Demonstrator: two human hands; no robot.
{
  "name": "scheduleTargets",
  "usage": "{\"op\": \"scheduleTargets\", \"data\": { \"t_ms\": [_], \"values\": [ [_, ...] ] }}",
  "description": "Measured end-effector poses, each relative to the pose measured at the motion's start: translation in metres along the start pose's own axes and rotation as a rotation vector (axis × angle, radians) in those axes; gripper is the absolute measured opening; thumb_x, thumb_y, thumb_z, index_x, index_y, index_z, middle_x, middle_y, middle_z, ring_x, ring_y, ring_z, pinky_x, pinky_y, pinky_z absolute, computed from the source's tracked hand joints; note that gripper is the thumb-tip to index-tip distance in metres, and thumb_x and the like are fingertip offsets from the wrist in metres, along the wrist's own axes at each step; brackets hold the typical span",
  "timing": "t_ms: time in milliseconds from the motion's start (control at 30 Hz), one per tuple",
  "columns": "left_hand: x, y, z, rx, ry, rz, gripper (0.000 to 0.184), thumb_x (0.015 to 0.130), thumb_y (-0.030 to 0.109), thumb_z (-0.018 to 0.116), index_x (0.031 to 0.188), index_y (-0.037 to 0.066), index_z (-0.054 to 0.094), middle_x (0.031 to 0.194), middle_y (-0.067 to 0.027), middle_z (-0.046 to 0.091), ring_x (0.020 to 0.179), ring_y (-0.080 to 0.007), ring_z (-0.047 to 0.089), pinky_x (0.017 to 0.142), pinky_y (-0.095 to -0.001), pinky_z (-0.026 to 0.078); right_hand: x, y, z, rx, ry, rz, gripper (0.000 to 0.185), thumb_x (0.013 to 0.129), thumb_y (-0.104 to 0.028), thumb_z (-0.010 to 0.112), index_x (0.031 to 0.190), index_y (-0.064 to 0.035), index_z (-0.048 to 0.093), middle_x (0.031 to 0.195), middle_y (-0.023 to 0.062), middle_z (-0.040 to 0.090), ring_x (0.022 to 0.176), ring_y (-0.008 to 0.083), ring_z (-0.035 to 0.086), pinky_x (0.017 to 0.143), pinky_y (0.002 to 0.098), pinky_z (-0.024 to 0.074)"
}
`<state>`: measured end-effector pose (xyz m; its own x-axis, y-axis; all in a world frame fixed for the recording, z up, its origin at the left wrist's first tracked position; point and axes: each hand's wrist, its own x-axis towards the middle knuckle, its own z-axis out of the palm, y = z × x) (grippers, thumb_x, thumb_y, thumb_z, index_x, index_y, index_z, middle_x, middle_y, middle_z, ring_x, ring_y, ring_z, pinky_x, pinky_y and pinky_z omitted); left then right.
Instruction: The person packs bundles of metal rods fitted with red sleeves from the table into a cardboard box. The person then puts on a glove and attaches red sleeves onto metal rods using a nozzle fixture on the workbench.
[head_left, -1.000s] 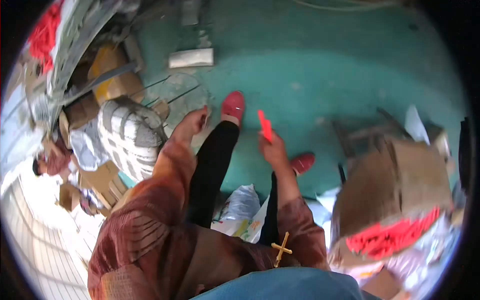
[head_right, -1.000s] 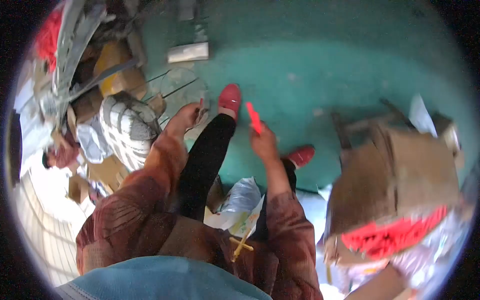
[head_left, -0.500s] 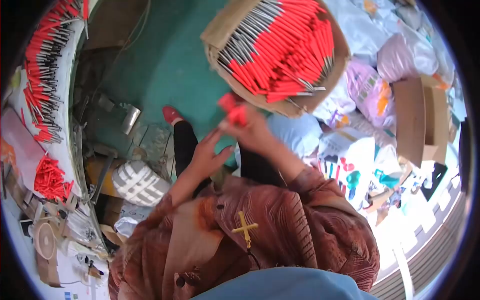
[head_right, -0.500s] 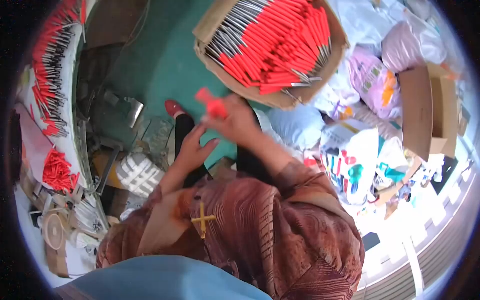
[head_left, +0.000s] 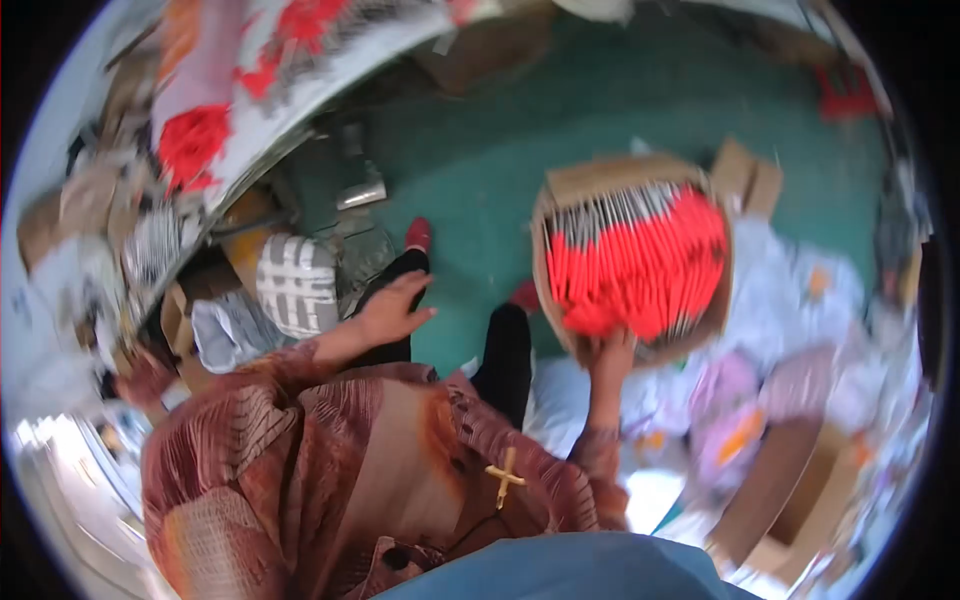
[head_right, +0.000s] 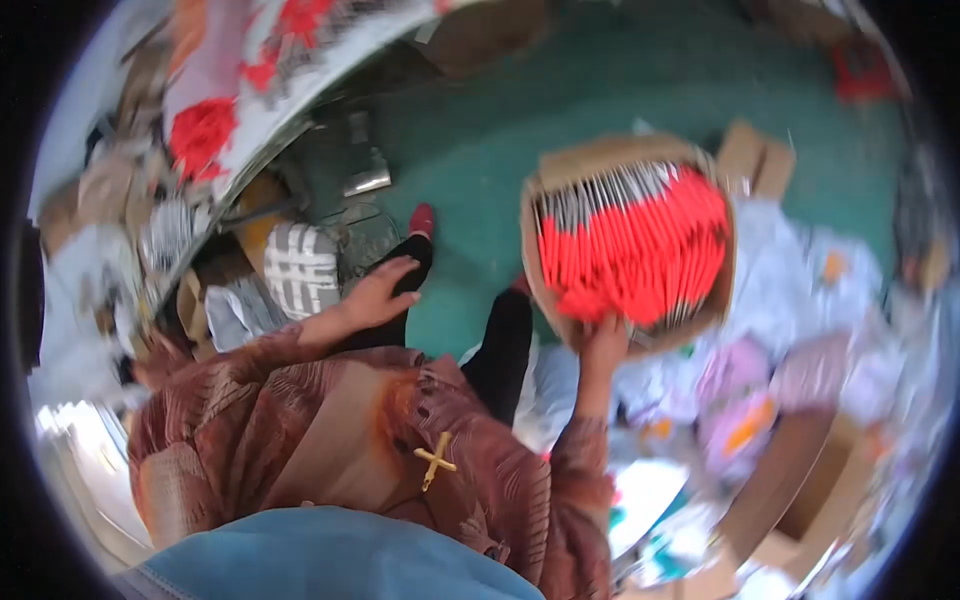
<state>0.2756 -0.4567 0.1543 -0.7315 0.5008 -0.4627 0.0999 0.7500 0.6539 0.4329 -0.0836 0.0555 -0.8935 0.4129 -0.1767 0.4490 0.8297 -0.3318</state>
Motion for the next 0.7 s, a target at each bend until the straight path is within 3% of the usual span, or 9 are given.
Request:
{"op": "scheduleTargets", "data": {
  "t_ms": [33, 100, 133, 200, 367, 500, 567, 633, 700],
  "values": [
    [0.002, 0.004, -0.028, 0.105, 0.121, -0.044, 0.049, 0.083, 0.028, 0.063, 0.123, 0.003, 0.05, 0.118, -0.0188, 0.054, 0.111, -0.0322, 0.052, 0.091, -0.0386, 0.044, 0.0, 0.0, -0.004, -0.068, 0.001, -0.01, 0.041, 0.069, -0.023, 0.072, 0.099, -0.0013, 0.054, 0.1, 0.0224, 0.058, 0.089, 0.0405, 0.057, 0.074, 0.0452, 0.0484],
    [0.0, -0.009, -0.075, 0.214, 0.351, -0.157, 0.047, 0.083, 0.03, 0.061, 0.12, 0.003, 0.052, 0.118, -0.0194, 0.056, 0.113, -0.035, 0.051, 0.094, -0.0397, 0.042, 0.03, -0.053, -0.052, -0.165, -0.321, 0.27, 0.036, 0.076, -0.019, 0.068, 0.104, -0.0015, 0.056, 0.103, 0.0217, 0.059, 0.09, 0.0377, 0.059, 0.074, 0.0448, 0.0488],
    [0.001, -0.026, -0.099, 0.219, 0.481, -0.227, 0.045, 0.083, 0.03, 0.061, 0.119, 0.003, 0.054, 0.117, -0.0194, 0.056, 0.112, -0.0345, 0.052, 0.094, -0.0383, 0.042, 0.052, -0.078, -0.062, -0.188, -0.312, 0.223, 0.036, 0.076, -0.019, 0.068, 0.104, -0.0015, 0.056, 0.103, 0.0217, 0.059, 0.09, 0.0377, 0.059, 0.074, 0.0448, 0.0488],
    [0.011, -0.066, -0.151, -0.017, 0.699, -0.382, 0.044, 0.084, 0.031, 0.061, 0.116, 0.002, 0.056, 0.115, -0.0184, 0.058, 0.109, -0.0299, 0.055, 0.091, -0.0357, 0.043, 0.099, -0.135, -0.073, 0.08, -0.091, -0.189, 0.036, 0.078, -0.017, 0.066, 0.109, -0.0025, 0.057, 0.101, 0.0205, 0.059, 0.088, 0.0342, 0.06, 0.072, 0.0416, 0.0496],
    [0.061, -0.196, -0.257, -0.599, 0.938, -0.581, 0.045, 0.085, 0.033, 0.062, 0.114, -0.001, 0.057, 0.096, -0.0092, 0.062, 0.086, -0.0152, 0.057, 0.076, -0.0283, 0.046, 0.225, -0.351, -0.085, 0.501, -0.146, -0.503, 0.035, 0.081, -0.017, 0.065, 0.111, -0.0013, 0.056, 0.098, 0.0166, 0.06, 0.08, 0.029, 0.061, 0.069, 0.0361, 0.0488],
    [0.107, -0.236, -0.335, -0.274, 0.976, -0.424, 0.048, 0.082, 0.034, 0.065, 0.113, -0.001, 0.058, 0.096, -0.0114, 0.064, 0.085, -0.0171, 0.06, 0.075, -0.0298, 0.048, 0.303, -0.456, -0.065, 0.306, 0.055, -0.468, 0.036, 0.079, -0.016, 0.065, 0.111, -0.0019, 0.056, 0.104, 0.0176, 0.057, 0.092, 0.0313, 0.057, 0.077, 0.0388, 0.0474],
    [0.149, -0.227, -0.363, -0.159, 0.935, -0.309, 0.053, 0.079, 0.038, 0.069, 0.114, 0.0, 0.057, 0.096, -0.0142, 0.065, 0.086, -0.0215, 0.063, 0.077, -0.0325, 0.049, 0.326, -0.442, -0.054, 0.226, 0.124, -0.299, 0.038, 0.077, -0.013, 0.064, 0.113, -0.003, 0.054, 0.109, 0.0184, 0.055, 0.097, 0.0324, 0.056, 0.08, 0.0402, 0.0469],
    [0.196, -0.22, -0.391, 0.004, 1.082, -0.067, 0.06, 0.077, 0.043, 0.069, 0.117, 0.0, 0.055, 0.1, -0.0166, 0.065, 0.092, -0.0278, 0.063, 0.081, -0.0344, 0.049, 0.342, -0.431, -0.042, -0.057, 0.194, -0.325, 0.05, 0.074, -0.004, 0.059, 0.123, -0.0085, 0.049, 0.124, 0.0204, 0.047, 0.102, 0.0356, 0.053, 0.081, 0.0434, 0.0467],
    [0.233, -0.208, -0.426, -0.008, 0.975, -0.146, 0.075, 0.074, 0.057, 0.064, 0.122, 0.002, 0.051, 0.108, -0.0182, 0.063, 0.1, -0.0315, 0.06, 0.087, -0.04, 0.046, 0.355, -0.429, -0.042, -0.183, 0.138, -0.425, 0.057, 0.072, -0.001, 0.058, 0.127, -0.0117, 0.045, 0.13, 0.0204, 0.042, 0.105, 0.0373, 0.051, 0.082, 0.0453, 0.0464]
  ]
}}
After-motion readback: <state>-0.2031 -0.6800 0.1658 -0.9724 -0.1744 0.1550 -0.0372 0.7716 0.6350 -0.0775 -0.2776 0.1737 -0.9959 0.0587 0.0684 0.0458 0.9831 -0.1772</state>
